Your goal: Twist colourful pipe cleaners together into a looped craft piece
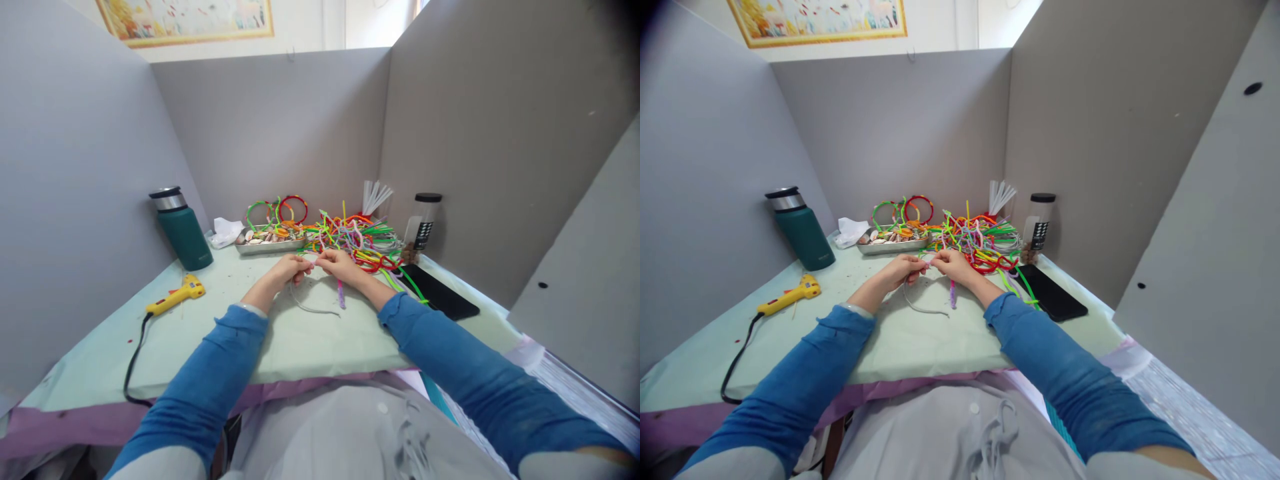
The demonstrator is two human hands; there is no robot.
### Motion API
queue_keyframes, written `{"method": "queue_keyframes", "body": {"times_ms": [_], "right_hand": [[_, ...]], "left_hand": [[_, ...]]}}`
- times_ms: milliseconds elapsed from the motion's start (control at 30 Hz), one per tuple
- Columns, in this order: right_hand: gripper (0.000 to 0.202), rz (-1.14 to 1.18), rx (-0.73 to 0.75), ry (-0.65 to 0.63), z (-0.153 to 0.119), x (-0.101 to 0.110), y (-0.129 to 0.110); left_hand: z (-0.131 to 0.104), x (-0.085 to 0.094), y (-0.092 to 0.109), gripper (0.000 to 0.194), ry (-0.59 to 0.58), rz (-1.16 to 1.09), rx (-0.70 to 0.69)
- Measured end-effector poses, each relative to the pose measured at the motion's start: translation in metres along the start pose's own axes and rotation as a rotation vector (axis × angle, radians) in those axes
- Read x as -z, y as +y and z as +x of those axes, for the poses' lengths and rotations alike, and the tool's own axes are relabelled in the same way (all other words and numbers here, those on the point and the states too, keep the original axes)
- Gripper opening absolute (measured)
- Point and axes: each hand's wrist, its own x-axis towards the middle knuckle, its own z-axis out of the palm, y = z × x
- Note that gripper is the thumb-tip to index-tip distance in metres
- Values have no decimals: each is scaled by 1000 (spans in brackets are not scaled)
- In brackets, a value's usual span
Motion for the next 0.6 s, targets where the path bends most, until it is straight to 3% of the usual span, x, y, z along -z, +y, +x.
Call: {"method": "queue_keyframes", "body": {"times_ms": [200,433,600], "right_hand": [[26,-27,7,23,1,1,3],[26,-34,-10,26,2,1,4],[26,-32,-4,25,2,1,3]], "left_hand": [[0,-2,2,18,32,168,-46],[0,-3,4,29,256,611,-177],[1,-1,3,28,320,808,-302]]}}
